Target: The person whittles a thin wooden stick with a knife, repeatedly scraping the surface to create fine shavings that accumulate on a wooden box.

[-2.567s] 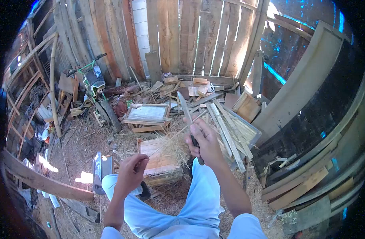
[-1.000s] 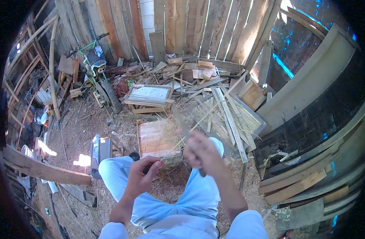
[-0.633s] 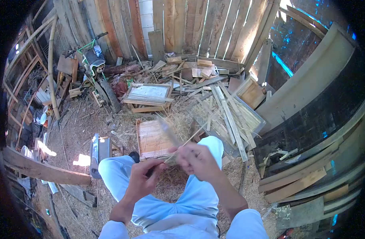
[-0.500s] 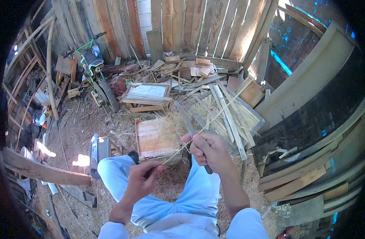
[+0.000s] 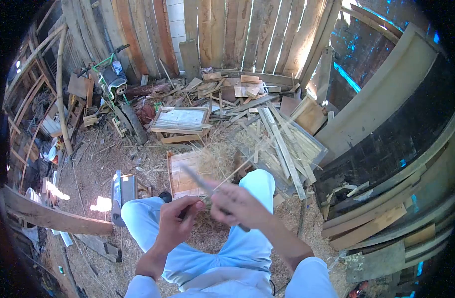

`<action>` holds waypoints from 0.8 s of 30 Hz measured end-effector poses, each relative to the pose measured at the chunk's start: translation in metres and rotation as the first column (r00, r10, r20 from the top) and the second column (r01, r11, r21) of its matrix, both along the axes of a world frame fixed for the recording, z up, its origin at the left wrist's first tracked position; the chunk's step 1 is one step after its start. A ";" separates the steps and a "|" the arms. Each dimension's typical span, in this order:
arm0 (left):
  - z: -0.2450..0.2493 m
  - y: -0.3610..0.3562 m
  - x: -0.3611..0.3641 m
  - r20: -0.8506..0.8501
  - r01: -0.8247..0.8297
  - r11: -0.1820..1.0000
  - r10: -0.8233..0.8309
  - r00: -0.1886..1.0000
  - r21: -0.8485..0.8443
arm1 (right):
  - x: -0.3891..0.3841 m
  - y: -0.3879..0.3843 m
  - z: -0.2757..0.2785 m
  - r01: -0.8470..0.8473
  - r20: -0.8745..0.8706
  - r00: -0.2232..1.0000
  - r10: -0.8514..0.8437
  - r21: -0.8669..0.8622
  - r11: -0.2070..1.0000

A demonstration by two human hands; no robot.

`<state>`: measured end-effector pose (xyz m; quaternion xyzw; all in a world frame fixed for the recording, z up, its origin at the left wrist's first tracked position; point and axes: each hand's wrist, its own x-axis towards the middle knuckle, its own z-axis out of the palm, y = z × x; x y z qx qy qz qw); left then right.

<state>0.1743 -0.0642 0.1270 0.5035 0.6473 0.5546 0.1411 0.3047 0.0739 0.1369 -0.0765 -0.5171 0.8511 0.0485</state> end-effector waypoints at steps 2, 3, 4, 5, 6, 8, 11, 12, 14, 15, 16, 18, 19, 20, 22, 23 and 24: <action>0.002 0.002 0.003 -0.006 -0.006 1.000 0.006 1.000 0.009 | -0.003 -0.015 0.000 0.077 0.025 0.997 -0.077 0.005 0.997; 0.003 0.002 0.004 -0.008 -0.013 1.000 0.013 1.000 0.016 | -0.002 -0.012 0.001 0.075 0.025 0.997 -0.075 0.003 0.997; 0.003 0.001 0.002 -0.008 -0.013 1.000 0.014 1.000 0.012 | 0.001 -0.008 0.002 0.112 0.054 0.992 -0.114 0.046 0.993; 0.003 0.000 0.000 0.012 0.012 1.000 -0.012 1.000 -0.015 | 0.003 -0.003 0.004 0.148 0.082 0.984 -0.155 0.091 0.985; 0.003 -0.001 -0.002 0.034 0.038 0.998 -0.037 0.999 -0.041 | 0.004 0.001 0.005 0.148 0.082 0.984 -0.155 0.089 0.985; 0.004 -0.003 -0.004 0.064 0.067 0.996 -0.062 0.996 -0.065 | 0.005 0.008 0.006 0.204 0.029 0.978 -0.206 0.049 0.978; 0.006 -0.005 -0.007 0.229 0.133 0.985 -0.105 0.968 -0.109 | 0.002 -0.002 0.009 0.170 0.019 0.985 -0.171 0.038 0.985; 0.006 -0.005 -0.007 0.353 0.177 0.976 -0.121 0.928 -0.130 | 0.001 -0.003 0.008 0.120 -0.014 0.993 -0.120 0.039 0.992; 0.003 -0.006 -0.008 0.444 0.216 0.970 -0.143 0.885 -0.116 | 0.003 -0.001 0.009 0.103 -0.009 0.995 -0.102 0.034 0.994; 0.002 -0.008 -0.009 0.531 0.255 0.962 -0.166 0.831 -0.098 | 0.004 0.003 0.011 0.134 0.018 0.991 -0.135 0.023 0.991; 0.002 -0.008 -0.009 0.534 0.255 0.962 -0.164 0.830 -0.100 | 0.005 0.006 0.014 0.166 0.046 0.985 -0.167 0.013 0.986; 0.004 -0.006 -0.011 0.612 0.296 0.948 -0.166 0.773 -0.116 | 0.004 0.006 0.017 0.208 0.061 0.976 -0.210 0.040 0.977; 0.003 -0.006 -0.012 0.611 0.296 0.948 -0.167 0.774 -0.115 | 0.004 0.005 0.017 0.166 0.036 0.985 -0.168 0.048 0.985; 0.001 -0.006 -0.015 0.624 0.333 0.938 -0.203 0.754 -0.097 | 0.004 0.003 0.017 0.126 0.011 0.992 -0.127 0.056 0.990; 0.000 -0.006 -0.017 0.636 0.370 0.925 -0.238 0.734 -0.081 | 0.002 -0.004 0.017 0.057 0.038 0.998 -0.058 0.039 0.998; 0.001 -0.006 -0.017 0.676 0.396 0.917 -0.266 0.687 -0.042 | 0.001 -0.006 0.017 -0.013 0.065 0.998 0.011 0.017 1.000; 0.002 -0.007 -0.018 0.715 0.417 0.909 -0.290 0.636 -0.002 | 0.003 -0.001 0.018 -0.014 0.066 0.998 0.013 0.014 1.000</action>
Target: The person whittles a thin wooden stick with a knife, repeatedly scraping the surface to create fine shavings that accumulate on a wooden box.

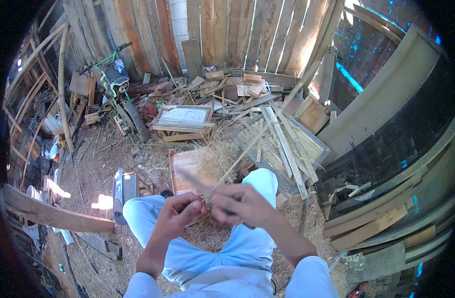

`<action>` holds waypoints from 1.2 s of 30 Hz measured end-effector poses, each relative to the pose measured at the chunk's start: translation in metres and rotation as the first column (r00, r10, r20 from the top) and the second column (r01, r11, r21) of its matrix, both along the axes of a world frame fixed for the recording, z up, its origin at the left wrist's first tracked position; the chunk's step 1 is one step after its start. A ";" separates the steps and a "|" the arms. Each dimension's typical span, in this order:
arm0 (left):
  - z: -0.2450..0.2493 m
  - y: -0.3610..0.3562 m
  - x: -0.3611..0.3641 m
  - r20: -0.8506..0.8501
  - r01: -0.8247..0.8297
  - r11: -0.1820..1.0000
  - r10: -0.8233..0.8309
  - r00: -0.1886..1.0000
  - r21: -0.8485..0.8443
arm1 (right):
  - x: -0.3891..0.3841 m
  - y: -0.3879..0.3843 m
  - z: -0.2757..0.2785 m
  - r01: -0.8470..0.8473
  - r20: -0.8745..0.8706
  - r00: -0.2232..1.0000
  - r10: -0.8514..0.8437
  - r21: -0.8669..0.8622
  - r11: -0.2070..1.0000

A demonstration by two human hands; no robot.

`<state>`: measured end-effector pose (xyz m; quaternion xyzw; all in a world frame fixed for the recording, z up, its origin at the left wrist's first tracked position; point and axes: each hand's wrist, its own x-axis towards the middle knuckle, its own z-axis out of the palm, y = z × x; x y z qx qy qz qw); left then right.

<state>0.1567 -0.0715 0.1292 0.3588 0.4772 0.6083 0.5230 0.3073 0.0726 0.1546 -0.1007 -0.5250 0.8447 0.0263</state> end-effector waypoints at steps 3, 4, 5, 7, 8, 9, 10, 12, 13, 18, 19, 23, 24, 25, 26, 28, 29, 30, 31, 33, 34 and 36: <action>0.004 0.000 0.001 0.018 -0.013 0.999 0.014 1.000 -0.042 | 0.002 0.015 0.004 0.107 -0.004 0.994 -0.107 -0.002 0.994; 0.003 0.000 0.000 0.017 -0.015 0.999 0.016 1.000 -0.039 | 0.001 0.013 0.004 0.105 -0.005 0.994 -0.105 0.001 0.994; 0.002 0.000 -0.001 0.052 0.005 0.999 -0.003 0.999 -0.033 | 0.001 0.009 0.004 0.056 -0.022 0.998 -0.055 0.024 0.998; 0.001 0.001 -0.003 0.088 0.028 0.999 -0.026 0.996 -0.027 | -0.001 0.000 0.000 -0.063 -0.024 0.998 0.064 0.052 0.997; 0.002 0.001 -0.005 0.082 0.058 0.998 -0.058 0.995 -0.005 | -0.002 0.001 0.001 -0.062 -0.025 0.998 0.063 0.050 0.997; 0.003 0.001 -0.006 0.076 0.088 0.996 -0.089 0.993 0.016 | -0.003 0.004 0.003 -0.022 -0.015 1.000 0.024 0.103 0.994; 0.005 0.003 -0.006 0.078 0.087 0.996 -0.087 0.993 0.014 | -0.004 0.006 0.005 0.013 -0.004 1.000 -0.013 0.157 0.988; 0.011 0.008 -0.005 0.078 0.030 0.999 -0.027 0.997 -0.035 | -0.005 0.005 0.010 0.034 0.016 0.999 -0.036 0.093 0.995; 0.011 0.009 -0.006 0.077 0.026 0.999 -0.024 0.997 -0.031 | -0.005 0.005 0.011 0.068 0.007 0.998 -0.069 0.109 0.992; 0.010 0.011 -0.011 0.175 0.115 0.993 -0.107 0.979 -0.034 | -0.003 0.010 0.010 0.104 -0.015 0.995 -0.103 0.184 0.977; 0.010 0.010 -0.011 0.175 0.116 0.993 -0.108 0.979 -0.033 | -0.001 0.015 0.012 0.222 -0.007 0.974 -0.226 0.218 0.950; 0.005 0.007 -0.013 0.185 0.143 0.990 -0.137 0.973 -0.017 | 0.000 0.022 0.016 0.287 -0.015 0.957 -0.289 0.179 0.941; 0.004 0.009 -0.012 0.204 0.156 0.988 -0.151 0.967 -0.008 | -0.001 0.020 0.016 0.247 -0.013 0.969 -0.248 0.174 0.953; 0.002 0.010 -0.011 0.205 0.161 0.987 -0.156 0.966 -0.005 | -0.002 0.014 0.017 0.111 0.007 0.993 -0.115 0.208 0.972; 0.001 0.010 -0.011 0.202 0.145 0.989 -0.141 0.969 -0.008 | -0.004 0.008 0.008 -0.003 0.056 0.998 -0.009 0.200 0.980; 0.001 0.010 -0.012 0.194 0.129 0.992 -0.124 0.973 -0.013 | -0.006 0.004 0.008 -0.062 0.057 0.997 0.056 0.107 0.992; 0.003 0.010 -0.012 0.181 0.136 0.991 -0.133 0.975 -0.005 | -0.005 0.008 0.010 -0.062 0.056 0.997 0.057 0.103 0.993; 0.004 0.009 -0.012 0.169 0.141 0.990 -0.139 0.976 0.001 | -0.002 0.015 0.013 0.097 0.042 0.994 -0.103 0.123 0.988; 0.004 0.007 -0.011 0.170 0.138 0.990 -0.136 0.976 0.001 | -0.001 0.018 0.015 0.253 0.025 0.965 -0.260 0.146 0.956; 0.004 0.006 -0.011 0.126 0.105 0.994 -0.099 0.987 -0.041 | 0.000 0.019 0.017 0.248 0.019 0.968 -0.252 0.112 0.962; 0.005 0.005 -0.010 0.123 0.106 0.994 -0.100 0.987 -0.038 | 0.000 0.019 0.018 0.239 0.014 0.970 -0.241 0.080 0.968; 0.007 0.007 -0.008 0.120 0.078 0.997 -0.075 0.990 -0.014 | -0.004 0.005 0.011 0.000 0.118 0.993 -0.012 0.106 0.994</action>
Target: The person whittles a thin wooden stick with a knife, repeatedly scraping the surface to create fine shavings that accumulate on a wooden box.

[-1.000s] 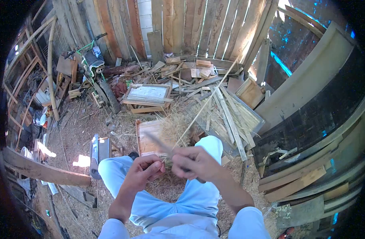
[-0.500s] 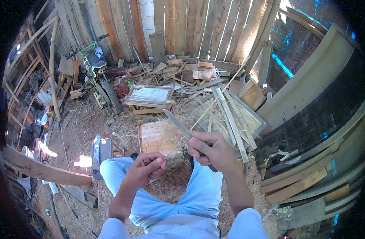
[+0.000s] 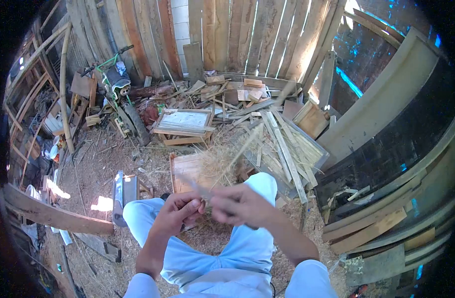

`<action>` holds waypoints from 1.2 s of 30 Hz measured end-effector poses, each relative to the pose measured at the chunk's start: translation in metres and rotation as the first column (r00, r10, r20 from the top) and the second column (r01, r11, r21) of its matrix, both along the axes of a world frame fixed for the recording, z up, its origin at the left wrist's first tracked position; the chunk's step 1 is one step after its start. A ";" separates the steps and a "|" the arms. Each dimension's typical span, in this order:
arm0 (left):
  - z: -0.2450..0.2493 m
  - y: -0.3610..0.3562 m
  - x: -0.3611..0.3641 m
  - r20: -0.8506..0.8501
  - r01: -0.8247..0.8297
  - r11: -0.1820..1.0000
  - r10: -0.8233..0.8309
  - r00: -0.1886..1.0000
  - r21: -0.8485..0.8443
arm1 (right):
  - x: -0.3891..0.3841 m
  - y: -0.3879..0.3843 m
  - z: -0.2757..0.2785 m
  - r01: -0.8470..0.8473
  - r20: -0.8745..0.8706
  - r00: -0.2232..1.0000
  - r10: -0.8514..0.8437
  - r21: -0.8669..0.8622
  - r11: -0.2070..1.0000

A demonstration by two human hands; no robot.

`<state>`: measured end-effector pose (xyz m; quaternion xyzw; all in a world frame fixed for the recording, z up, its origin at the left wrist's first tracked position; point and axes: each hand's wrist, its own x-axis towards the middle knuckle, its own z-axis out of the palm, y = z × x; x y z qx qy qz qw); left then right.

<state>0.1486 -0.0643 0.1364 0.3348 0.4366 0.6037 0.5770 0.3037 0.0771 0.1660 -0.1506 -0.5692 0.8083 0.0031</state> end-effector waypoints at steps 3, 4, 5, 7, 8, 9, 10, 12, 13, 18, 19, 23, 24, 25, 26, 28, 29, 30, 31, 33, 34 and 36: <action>0.002 0.001 0.000 -0.073 -0.011 0.996 0.018 0.997 0.083 | 0.000 0.001 -0.002 -0.055 -0.065 0.997 0.052 -0.053 0.997; 0.001 -0.001 -0.001 -0.072 -0.014 0.997 0.020 0.997 0.078 | 0.001 0.007 0.006 0.054 -0.050 0.997 -0.054 -0.015 0.998; -0.001 -0.003 -0.003 -0.084 -0.026 0.999 0.029 0.996 0.036 | 0.002 0.012 0.011 0.160 -0.039 0.986 -0.159 0.030 0.987; 0.000 -0.001 -0.004 -0.100 -0.028 1.000 0.028 0.995 0.000 | 0.004 0.020 0.013 0.201 -0.076 0.977 -0.201 -0.014 0.980; 0.000 -0.002 -0.004 -0.092 -0.024 1.000 0.022 0.995 -0.015 | 0.003 0.022 0.013 0.235 -0.111 0.964 -0.241 -0.065 0.970; 0.000 -0.002 -0.004 -0.082 -0.022 0.999 0.019 0.996 -0.028 | 0.003 0.020 0.015 0.216 -0.121 0.968 -0.221 -0.054 0.975; -0.002 -0.001 -0.005 -0.081 -0.020 1.000 0.018 0.997 -0.025 | 0.002 0.015 0.012 0.218 -0.120 0.967 -0.223 -0.050 0.975; -0.008 0.000 -0.011 0.043 0.040 0.999 -0.039 0.998 -0.008 | -0.001 0.004 0.003 0.018 -0.056 0.998 -0.017 0.025 1.000; -0.007 -0.001 -0.012 0.040 0.041 0.999 -0.040 0.998 -0.009 | -0.003 0.002 0.001 -0.007 -0.081 0.997 0.014 0.086 0.996; -0.011 -0.002 -0.017 -0.125 0.001 1.000 -0.005 0.992 -0.029 | 0.005 0.036 0.017 0.321 -0.151 0.935 -0.320 -0.017 0.947; -0.011 -0.001 -0.017 -0.125 0.003 1.000 -0.006 0.992 -0.024 | 0.003 0.031 0.016 0.330 -0.138 0.934 -0.329 -0.013 0.944; -0.008 0.002 -0.018 -0.170 -0.027 1.000 0.024 0.985 -0.012 | -0.001 0.017 0.007 0.215 -0.136 0.968 -0.210 0.018 0.977; -0.007 0.002 -0.018 -0.180 -0.025 0.999 0.021 0.984 -0.020 | -0.003 0.016 0.005 0.196 -0.106 0.976 -0.192 0.027 0.980; -0.008 0.001 -0.021 -0.178 -0.027 0.999 0.022 0.984 -0.026 | 0.001 0.028 0.006 0.328 -0.090 0.942 -0.324 0.038 0.944; -0.009 -0.001 -0.026 -0.186 -0.022 1.000 0.020 0.982 -0.011 | 0.006 0.039 0.010 0.325 -0.086 0.943 -0.321 0.033 0.945; -0.010 -0.006 -0.037 -0.199 -0.017 1.000 0.019 0.980 0.011 | 0.012 0.056 0.018 0.495 -0.213 0.839 -0.500 -0.080 0.865; -0.011 -0.009 -0.041 -0.196 0.009 1.000 -0.011 0.981 -0.007 | 0.014 0.057 0.020 0.498 -0.217 0.838 -0.501 -0.076 0.864; -0.010 -0.009 -0.044 -0.192 0.038 0.999 -0.042 0.980 -0.025 | 0.017 0.056 0.023 0.488 -0.240 0.838 -0.490 -0.075 0.870; -0.010 -0.007 -0.044 -0.193 0.042 0.999 -0.045 0.980 -0.023 | 0.019 0.055 0.024 0.477 -0.260 0.839 -0.479 -0.075 0.876; -0.009 -0.004 -0.043 -0.229 -0.003 1.000 0.004 0.973 0.004 | 0.013 0.040 0.022 0.382 -0.182 0.908 -0.378 -0.013 0.924; -0.009 -0.002 -0.041 -0.228 0.003 1.000 -0.002 0.974 0.006 | 0.008 0.031 0.020 0.276 -0.096 0.958 -0.272 0.037 0.960; -0.008 0.001 -0.037 -0.302 -0.011 1.000 0.012 0.953 0.005 | -0.002 0.018 0.015 0.201 -0.099 0.975 -0.200 0.004 0.980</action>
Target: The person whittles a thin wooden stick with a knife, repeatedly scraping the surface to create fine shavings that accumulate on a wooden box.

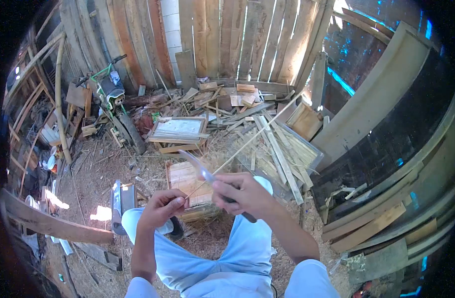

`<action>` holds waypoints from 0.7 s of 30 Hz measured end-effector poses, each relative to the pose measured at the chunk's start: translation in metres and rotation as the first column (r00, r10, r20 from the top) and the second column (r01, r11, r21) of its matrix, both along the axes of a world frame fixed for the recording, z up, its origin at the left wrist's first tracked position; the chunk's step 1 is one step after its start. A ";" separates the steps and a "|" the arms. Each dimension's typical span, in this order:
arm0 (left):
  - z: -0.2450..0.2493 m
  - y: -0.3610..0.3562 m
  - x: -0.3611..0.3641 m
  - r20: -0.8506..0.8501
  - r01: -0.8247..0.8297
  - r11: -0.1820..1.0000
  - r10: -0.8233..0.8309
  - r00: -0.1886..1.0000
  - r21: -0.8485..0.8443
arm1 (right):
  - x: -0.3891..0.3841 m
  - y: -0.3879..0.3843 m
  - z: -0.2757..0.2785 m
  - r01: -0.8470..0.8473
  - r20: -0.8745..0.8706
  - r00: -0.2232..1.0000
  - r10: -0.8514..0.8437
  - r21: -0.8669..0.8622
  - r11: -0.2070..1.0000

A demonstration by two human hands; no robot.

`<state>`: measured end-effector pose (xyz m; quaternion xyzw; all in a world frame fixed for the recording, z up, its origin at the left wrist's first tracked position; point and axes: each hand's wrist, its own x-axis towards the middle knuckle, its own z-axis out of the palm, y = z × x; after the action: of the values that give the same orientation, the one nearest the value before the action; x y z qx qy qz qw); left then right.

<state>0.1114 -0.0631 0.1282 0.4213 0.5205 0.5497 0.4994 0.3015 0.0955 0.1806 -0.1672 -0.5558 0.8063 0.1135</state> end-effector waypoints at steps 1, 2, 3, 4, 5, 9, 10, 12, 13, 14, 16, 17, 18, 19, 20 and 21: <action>-0.002 0.000 -0.001 0.000 0.007 1.000 -0.007 1.000 -0.002 | -0.002 -0.002 -0.003 -0.086 -0.014 0.996 0.086 -0.033 0.996; -0.005 0.000 -0.004 -0.019 0.013 1.000 -0.012 1.000 0.017 | 0.000 0.003 -0.005 -0.083 -0.016 0.996 0.083 -0.034 0.996; -0.006 -0.003 -0.007 -0.039 0.016 0.999 -0.015 0.999 0.035 | 0.003 0.014 -0.006 0.057 -0.045 0.997 -0.058 -0.034 0.998; -0.005 -0.006 -0.010 -0.041 0.017 0.999 -0.015 0.999 0.034 | 0.005 0.023 -0.003 0.195 -0.073 0.978 -0.197 -0.035 0.980; -0.004 -0.010 -0.014 -0.030 0.039 0.999 -0.038 0.999 0.010 | 0.008 0.027 0.007 0.240 -0.078 0.966 -0.248 -0.100 0.966; -0.004 -0.005 -0.013 -0.033 0.086 0.996 -0.086 0.996 0.014 | -0.001 0.012 -0.012 -0.085 -0.013 0.996 0.085 -0.015 0.996; -0.005 -0.002 -0.012 -0.037 0.094 0.995 -0.094 0.995 0.018 | -0.006 0.002 -0.017 -0.214 -0.064 0.976 0.209 -0.089 0.973; -0.005 0.001 -0.010 0.009 0.126 0.992 -0.126 0.992 0.020 | -0.011 -0.007 -0.009 -0.197 -0.037 0.980 0.194 -0.078 0.977; -0.005 0.000 -0.010 0.008 0.127 0.992 -0.127 0.992 0.016 | -0.010 -0.003 -0.009 -0.196 -0.040 0.980 0.193 -0.082 0.977; -0.004 -0.002 -0.011 -0.021 0.117 0.993 -0.117 0.993 0.012 | -0.008 0.003 -0.009 -0.153 -0.045 0.988 0.150 -0.059 0.986; -0.002 -0.003 -0.011 -0.050 0.106 0.994 -0.106 0.993 0.012 | -0.005 0.008 -0.007 -0.110 -0.052 0.993 0.108 -0.034 0.993; 0.000 -0.003 -0.010 -0.043 0.127 0.992 -0.126 0.991 0.017 | -0.003 0.008 -0.005 -0.104 -0.049 0.993 0.104 -0.003 0.995; 0.001 -0.003 -0.009 -0.037 0.147 0.989 -0.146 0.989 0.023 | -0.002 0.008 -0.002 -0.099 -0.045 0.994 0.100 0.028 0.995; 0.002 -0.002 -0.009 -0.037 0.147 0.989 -0.146 0.989 0.025 | -0.001 0.008 0.001 -0.098 -0.045 0.994 0.099 0.030 0.995; 0.002 -0.002 -0.009 -0.019 0.160 0.987 -0.160 0.987 0.014 | 0.000 0.008 0.004 -0.074 -0.021 0.997 0.075 0.051 0.996; 0.003 -0.002 -0.009 -0.002 0.174 0.985 -0.174 0.985 0.003 | 0.001 0.009 0.006 -0.050 0.000 0.999 0.050 0.072 0.996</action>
<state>0.1023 -0.0649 0.1315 0.4662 0.4812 0.5046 0.5445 0.3023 0.1045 0.1866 -0.1484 -0.5885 0.7885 0.0995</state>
